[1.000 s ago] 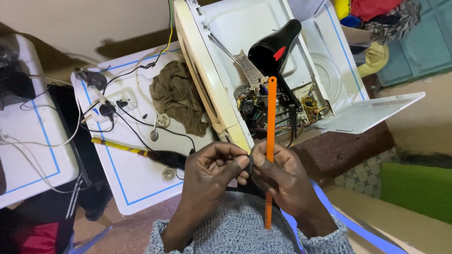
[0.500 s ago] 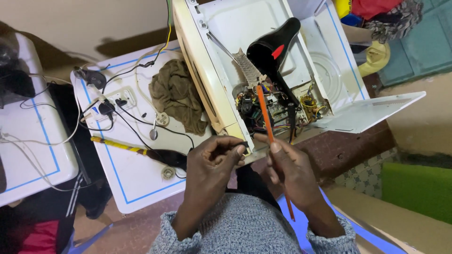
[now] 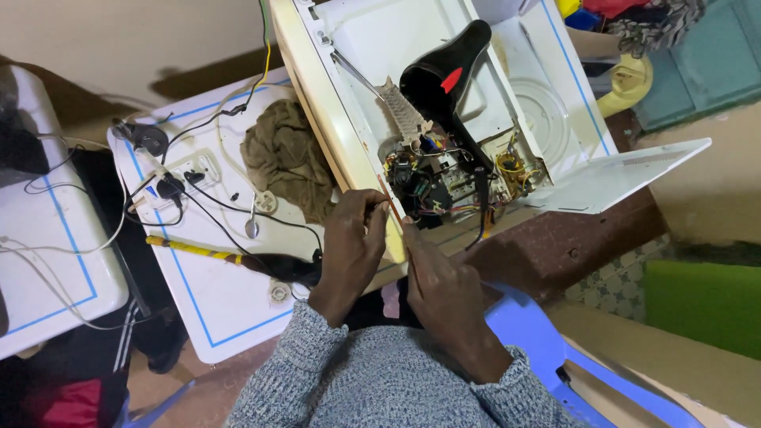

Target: Disassembling an electronic appliance to remove and inspect internal components using a screwdriver and manual manipulation.

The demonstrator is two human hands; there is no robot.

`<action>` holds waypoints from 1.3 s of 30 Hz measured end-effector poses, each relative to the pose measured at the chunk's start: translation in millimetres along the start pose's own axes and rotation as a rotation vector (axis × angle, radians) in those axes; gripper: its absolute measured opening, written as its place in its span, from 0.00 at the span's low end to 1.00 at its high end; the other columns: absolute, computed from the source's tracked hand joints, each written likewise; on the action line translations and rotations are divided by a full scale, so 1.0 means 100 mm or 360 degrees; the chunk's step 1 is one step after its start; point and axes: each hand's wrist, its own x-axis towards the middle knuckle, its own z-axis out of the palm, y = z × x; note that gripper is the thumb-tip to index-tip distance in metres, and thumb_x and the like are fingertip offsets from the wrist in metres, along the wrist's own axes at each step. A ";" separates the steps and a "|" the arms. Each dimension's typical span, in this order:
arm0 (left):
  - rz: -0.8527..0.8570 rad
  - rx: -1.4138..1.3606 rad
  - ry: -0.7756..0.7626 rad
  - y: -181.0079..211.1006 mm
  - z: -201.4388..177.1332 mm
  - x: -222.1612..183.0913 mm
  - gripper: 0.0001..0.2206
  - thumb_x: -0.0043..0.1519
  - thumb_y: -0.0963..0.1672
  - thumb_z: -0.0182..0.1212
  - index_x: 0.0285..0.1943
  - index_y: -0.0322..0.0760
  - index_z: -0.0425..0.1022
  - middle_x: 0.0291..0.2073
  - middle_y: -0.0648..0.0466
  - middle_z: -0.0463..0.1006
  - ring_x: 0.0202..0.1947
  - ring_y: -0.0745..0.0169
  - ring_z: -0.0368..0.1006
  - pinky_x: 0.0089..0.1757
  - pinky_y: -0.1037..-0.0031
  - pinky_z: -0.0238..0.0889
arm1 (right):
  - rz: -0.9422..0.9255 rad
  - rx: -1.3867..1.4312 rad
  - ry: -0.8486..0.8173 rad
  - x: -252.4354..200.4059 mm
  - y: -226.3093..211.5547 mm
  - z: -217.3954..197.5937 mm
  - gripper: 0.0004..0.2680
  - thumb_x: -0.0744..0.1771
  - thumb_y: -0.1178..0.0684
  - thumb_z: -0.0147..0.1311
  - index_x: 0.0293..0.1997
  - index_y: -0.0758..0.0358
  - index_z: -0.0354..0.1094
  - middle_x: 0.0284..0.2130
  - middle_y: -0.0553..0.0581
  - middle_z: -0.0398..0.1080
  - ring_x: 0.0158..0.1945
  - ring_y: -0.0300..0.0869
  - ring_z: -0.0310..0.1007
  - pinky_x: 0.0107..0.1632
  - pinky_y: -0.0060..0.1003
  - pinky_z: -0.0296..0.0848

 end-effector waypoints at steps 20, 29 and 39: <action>0.0271 0.0236 0.0252 -0.29 0.27 -0.10 0.05 0.71 0.41 0.51 0.42 0.39 0.71 0.28 0.51 0.68 0.32 0.48 0.72 0.36 0.64 0.67 | 0.0091 0.0317 -0.0288 0.22 -0.07 -0.08 0.20 0.67 0.58 0.48 0.69 0.62 0.64 0.40 0.66 0.78 0.35 0.59 0.80 0.30 0.51 0.78; 0.0188 0.0191 0.0335 -0.35 0.32 -0.13 0.03 0.69 0.42 0.55 0.43 0.41 0.73 0.29 0.54 0.71 0.33 0.50 0.74 0.38 0.65 0.69 | 0.0196 0.0469 -0.0336 0.23 -0.07 -0.08 0.18 0.68 0.58 0.47 0.67 0.61 0.66 0.44 0.66 0.78 0.42 0.59 0.80 0.36 0.50 0.80; 0.0143 0.0215 0.0393 -0.30 0.32 -0.08 0.01 0.68 0.42 0.58 0.43 0.42 0.74 0.27 0.55 0.71 0.31 0.51 0.74 0.37 0.66 0.69 | 0.0270 0.0655 -0.0234 0.31 -0.11 -0.08 0.14 0.69 0.59 0.45 0.63 0.66 0.69 0.47 0.70 0.77 0.47 0.59 0.80 0.41 0.46 0.80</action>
